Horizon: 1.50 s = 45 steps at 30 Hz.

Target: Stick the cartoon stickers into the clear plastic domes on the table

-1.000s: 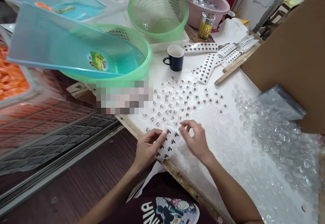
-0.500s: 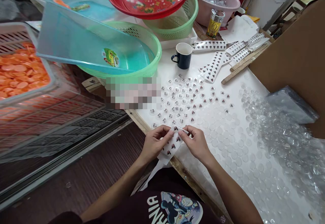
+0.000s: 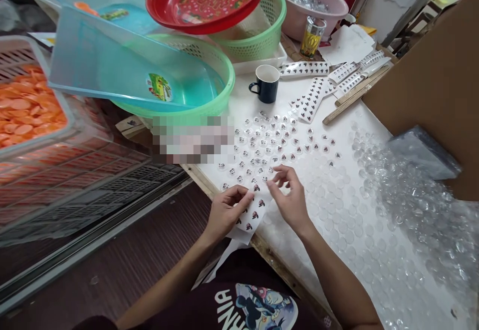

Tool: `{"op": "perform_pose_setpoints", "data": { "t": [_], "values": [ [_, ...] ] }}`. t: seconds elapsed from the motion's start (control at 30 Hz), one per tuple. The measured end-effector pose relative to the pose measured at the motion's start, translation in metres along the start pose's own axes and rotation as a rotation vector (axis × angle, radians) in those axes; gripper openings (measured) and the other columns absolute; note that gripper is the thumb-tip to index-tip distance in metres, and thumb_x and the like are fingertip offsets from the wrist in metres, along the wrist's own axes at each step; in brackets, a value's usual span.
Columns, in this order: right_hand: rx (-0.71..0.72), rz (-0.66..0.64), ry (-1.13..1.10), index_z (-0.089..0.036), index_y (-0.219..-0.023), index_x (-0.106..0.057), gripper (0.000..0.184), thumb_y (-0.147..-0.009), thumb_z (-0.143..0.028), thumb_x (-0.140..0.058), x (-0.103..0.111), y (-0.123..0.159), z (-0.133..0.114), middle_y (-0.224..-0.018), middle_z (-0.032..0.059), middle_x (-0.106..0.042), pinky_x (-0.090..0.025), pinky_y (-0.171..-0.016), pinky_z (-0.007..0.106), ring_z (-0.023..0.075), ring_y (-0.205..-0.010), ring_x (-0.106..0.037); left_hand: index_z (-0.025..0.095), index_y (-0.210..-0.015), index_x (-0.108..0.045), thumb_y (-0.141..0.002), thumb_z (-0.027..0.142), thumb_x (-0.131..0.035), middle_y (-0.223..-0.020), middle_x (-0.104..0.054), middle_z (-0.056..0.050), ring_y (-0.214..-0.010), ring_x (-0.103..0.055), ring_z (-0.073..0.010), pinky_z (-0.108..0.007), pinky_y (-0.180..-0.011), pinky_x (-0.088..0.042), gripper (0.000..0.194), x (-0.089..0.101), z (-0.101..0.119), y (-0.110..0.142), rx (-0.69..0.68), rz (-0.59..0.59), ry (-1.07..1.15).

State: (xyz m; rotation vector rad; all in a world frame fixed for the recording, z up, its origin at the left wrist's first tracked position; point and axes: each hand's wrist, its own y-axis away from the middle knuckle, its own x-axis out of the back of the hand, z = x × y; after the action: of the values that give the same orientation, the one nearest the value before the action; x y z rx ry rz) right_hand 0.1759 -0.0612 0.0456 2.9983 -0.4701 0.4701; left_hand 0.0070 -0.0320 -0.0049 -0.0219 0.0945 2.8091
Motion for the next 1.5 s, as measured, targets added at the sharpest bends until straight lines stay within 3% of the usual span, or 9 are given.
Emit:
{"op": "perform_pose_setpoints", "data": {
  "t": [0.1,0.33,0.43,0.57,0.73,0.9,1.2,1.37,1.5],
  "values": [
    [-0.045,-0.129,-0.085,-0.026,-0.123,-0.049,0.046,-0.082,-0.030,-0.069,-0.011,-0.007,0.002,-0.089,-0.0015,-0.066,-0.044,-0.085,0.036,0.0181,-0.084,-0.061,0.017,-0.071,-0.062,-0.087,0.031,-0.065,-0.059,-0.055,0.004,-0.051,-0.044,-0.0089,-0.020,-0.051,-0.038,0.022,0.001,0.000,0.000,-0.009,-0.010,-0.018],
    [-0.001,-0.118,-0.164,-0.026,-0.115,-0.047,0.038,-0.083,-0.028,-0.068,-0.010,-0.010,-0.004,-0.082,-0.0025,-0.063,-0.048,-0.085,0.035,0.0169,-0.081,-0.061,0.016,-0.074,-0.064,-0.086,0.031,-0.066,-0.062,-0.057,0.002,-0.055,-0.048,-0.0102,-0.021,-0.052,-0.038,0.020,0.001,-0.002,0.000,-0.028,-0.024,-0.052],
    [0.036,-0.003,-0.156,-0.026,-0.115,-0.044,0.041,-0.083,-0.033,-0.069,0.015,-0.027,-0.004,-0.083,-0.0018,-0.063,-0.050,-0.084,0.036,0.0173,-0.082,-0.062,0.016,-0.074,-0.065,-0.087,0.032,-0.066,-0.061,-0.057,0.002,-0.054,-0.047,-0.0101,-0.021,-0.051,-0.038,0.020,0.002,-0.004,0.000,-0.028,-0.027,-0.049],
    [0.069,0.289,-0.068,-0.026,-0.113,-0.038,0.053,-0.074,-0.036,-0.073,0.069,-0.072,0.020,-0.083,-0.0023,-0.062,-0.049,-0.082,0.035,0.0168,-0.082,-0.063,0.016,-0.073,-0.064,-0.086,0.031,-0.065,-0.060,-0.055,0.002,-0.054,-0.046,-0.0100,-0.020,-0.051,-0.037,0.020,0.001,-0.004,0.000,-0.032,-0.020,-0.043],
    [-0.095,0.346,0.063,-0.023,-0.109,-0.040,0.056,-0.065,-0.035,-0.072,0.109,-0.107,0.064,-0.079,-0.0026,-0.063,-0.049,-0.079,0.034,0.0166,-0.076,-0.063,0.016,-0.072,-0.064,-0.086,0.031,-0.065,-0.060,-0.055,0.002,-0.054,-0.047,-0.0099,-0.020,-0.051,-0.038,0.020,0.001,-0.001,0.000,-0.033,-0.012,-0.045],
    [-0.111,0.335,0.200,-0.022,-0.110,-0.042,0.051,-0.067,-0.033,-0.067,0.106,-0.111,0.082,-0.079,-0.0013,-0.064,-0.050,-0.080,0.034,0.0173,-0.076,-0.063,0.016,-0.073,-0.063,-0.087,0.030,-0.064,-0.060,-0.055,0.002,-0.054,-0.046,-0.0097,-0.020,-0.051,-0.038,0.020,0.001,0.001,0.001,-0.045,-0.008,-0.048],
    [-0.010,0.304,0.524,-0.020,-0.118,-0.046,0.045,-0.075,-0.023,-0.059,0.094,-0.114,0.084,-0.087,0.0004,-0.062,-0.047,-0.081,0.033,0.0154,-0.069,-0.057,0.017,-0.072,-0.063,-0.087,0.030,-0.064,-0.060,-0.056,0.002,-0.053,-0.047,-0.0100,-0.021,-0.051,-0.038,0.020,0.001,0.001,0.000,-0.042,-0.002,-0.061],
    [0.029,0.399,0.532,-0.021,-0.118,-0.050,0.038,-0.081,-0.029,-0.057,0.101,-0.111,0.080,-0.097,0.0034,-0.060,-0.047,-0.077,0.032,0.0154,-0.071,-0.055,0.017,-0.071,-0.063,-0.086,0.030,-0.064,-0.059,-0.055,0.003,-0.052,-0.045,-0.0096,-0.020,-0.050,-0.038,0.021,0.001,0.002,0.000,-0.043,0.001,-0.065],
    [0.057,0.516,0.599,-0.020,-0.098,-0.061,0.024,-0.082,-0.037,-0.056,0.119,-0.104,0.076,-0.105,0.0087,-0.061,-0.046,-0.084,0.036,0.0171,-0.076,-0.054,0.017,-0.071,-0.063,-0.086,0.030,-0.064,-0.059,-0.055,0.003,-0.052,-0.045,-0.0093,-0.020,-0.051,-0.038,0.020,0.001,0.002,0.001,-0.048,-0.001,-0.056]
  ]
}}
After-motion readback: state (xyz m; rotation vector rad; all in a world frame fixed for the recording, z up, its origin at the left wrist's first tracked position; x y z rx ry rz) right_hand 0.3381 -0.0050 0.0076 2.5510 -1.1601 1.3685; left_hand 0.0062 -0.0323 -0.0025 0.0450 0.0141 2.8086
